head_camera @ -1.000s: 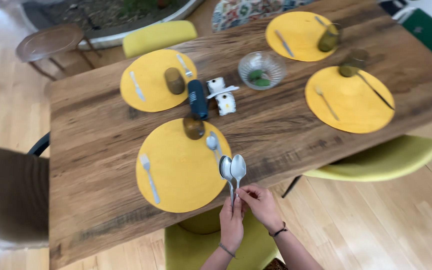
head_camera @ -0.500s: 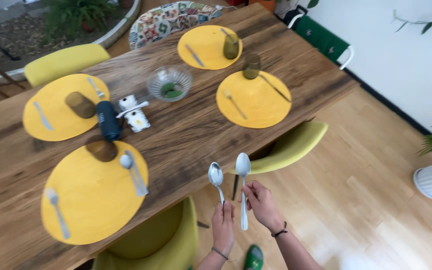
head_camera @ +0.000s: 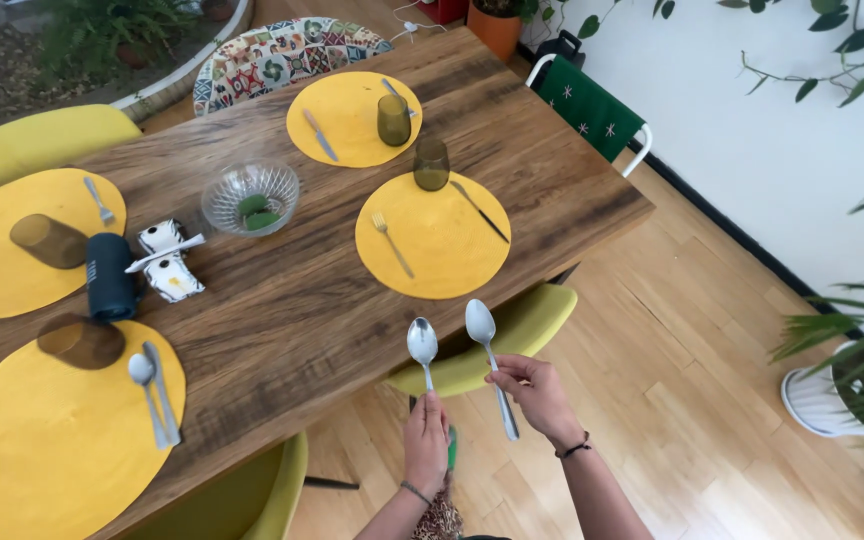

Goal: Setting up a dining table by placing spoons and napkins.

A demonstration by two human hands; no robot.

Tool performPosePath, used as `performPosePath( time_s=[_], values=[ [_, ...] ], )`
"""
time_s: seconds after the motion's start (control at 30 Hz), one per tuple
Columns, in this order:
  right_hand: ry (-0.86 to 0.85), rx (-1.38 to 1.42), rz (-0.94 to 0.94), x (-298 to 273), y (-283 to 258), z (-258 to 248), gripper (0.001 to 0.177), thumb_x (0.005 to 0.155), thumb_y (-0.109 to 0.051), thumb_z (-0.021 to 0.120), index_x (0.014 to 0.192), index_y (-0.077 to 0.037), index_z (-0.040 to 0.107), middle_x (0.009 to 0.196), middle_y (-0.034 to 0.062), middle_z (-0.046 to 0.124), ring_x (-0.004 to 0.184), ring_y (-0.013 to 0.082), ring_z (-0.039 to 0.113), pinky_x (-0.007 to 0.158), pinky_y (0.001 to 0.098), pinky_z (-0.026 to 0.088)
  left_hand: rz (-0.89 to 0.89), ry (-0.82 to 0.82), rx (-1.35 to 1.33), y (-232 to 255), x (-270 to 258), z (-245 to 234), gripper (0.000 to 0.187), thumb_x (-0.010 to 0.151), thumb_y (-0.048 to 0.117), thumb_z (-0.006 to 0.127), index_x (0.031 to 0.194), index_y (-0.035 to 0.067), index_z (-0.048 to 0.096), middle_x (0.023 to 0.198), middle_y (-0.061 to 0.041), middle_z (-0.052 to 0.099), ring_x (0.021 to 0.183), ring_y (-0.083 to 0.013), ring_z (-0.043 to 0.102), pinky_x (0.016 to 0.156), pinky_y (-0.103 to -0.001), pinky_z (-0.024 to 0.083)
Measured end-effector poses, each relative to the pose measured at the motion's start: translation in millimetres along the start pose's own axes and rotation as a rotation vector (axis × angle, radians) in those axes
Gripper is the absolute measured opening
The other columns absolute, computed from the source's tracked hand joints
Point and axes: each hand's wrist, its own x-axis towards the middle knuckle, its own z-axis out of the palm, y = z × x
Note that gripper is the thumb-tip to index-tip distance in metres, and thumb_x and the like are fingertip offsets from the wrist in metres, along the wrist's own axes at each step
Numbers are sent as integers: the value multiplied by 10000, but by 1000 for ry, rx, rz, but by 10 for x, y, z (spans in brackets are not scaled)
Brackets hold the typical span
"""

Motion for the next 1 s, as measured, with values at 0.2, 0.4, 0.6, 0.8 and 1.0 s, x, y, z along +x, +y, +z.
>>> performPosePath(
  time_s=[0.2, 0.4, 0.6, 0.8, 1.0],
  values=[
    [45, 26, 35, 1070, 116, -393, 252, 880, -112, 757, 1117, -28, 771, 878, 31, 793, 767, 89, 662, 698, 272, 532, 35, 36, -38, 210, 862, 466, 456, 1067, 411, 448, 749, 89, 514, 601, 20, 441, 484, -76, 409, 439, -257, 329],
    [87, -25, 8, 2268, 380, -729, 231, 881, -112, 755, 1100, -40, 775, 863, 17, 778, 766, 86, 686, 708, 268, 573, -5, 52, -46, 372, 1732, 922, 448, 1068, 376, 471, 743, 69, 500, 612, 20, 424, 502, -82, 373, 449, -273, 314],
    [11, -13, 51, 3133, 496, -888, 222, 886, -118, 758, 1092, -37, 777, 860, 24, 776, 749, 90, 684, 685, 277, 579, -1, 153, 32, 493, 2113, 1312, 422, 1054, 371, 479, 778, 59, 542, 616, 23, 445, 521, -68, 369, 467, -269, 317],
    [-104, -139, -31, 4037, 949, -664, 228, 844, -133, 796, 1039, -18, 779, 857, 48, 801, 761, 105, 721, 722, 270, 578, -19, 325, 40, 114, 2392, 1512, 450, 1060, 380, 482, 762, 51, 551, 603, 23, 448, 528, -61, 372, 468, -259, 320],
    [-210, -278, -18, 4622, 1133, -398, 243, 800, -166, 830, 1006, -42, 792, 867, 88, 808, 778, 157, 753, 752, 297, 587, -107, 576, -67, 23, 2649, 1886, 462, 1056, 358, 495, 724, 39, 530, 581, 6, 402, 503, -84, 349, 449, -275, 295]
  ],
)
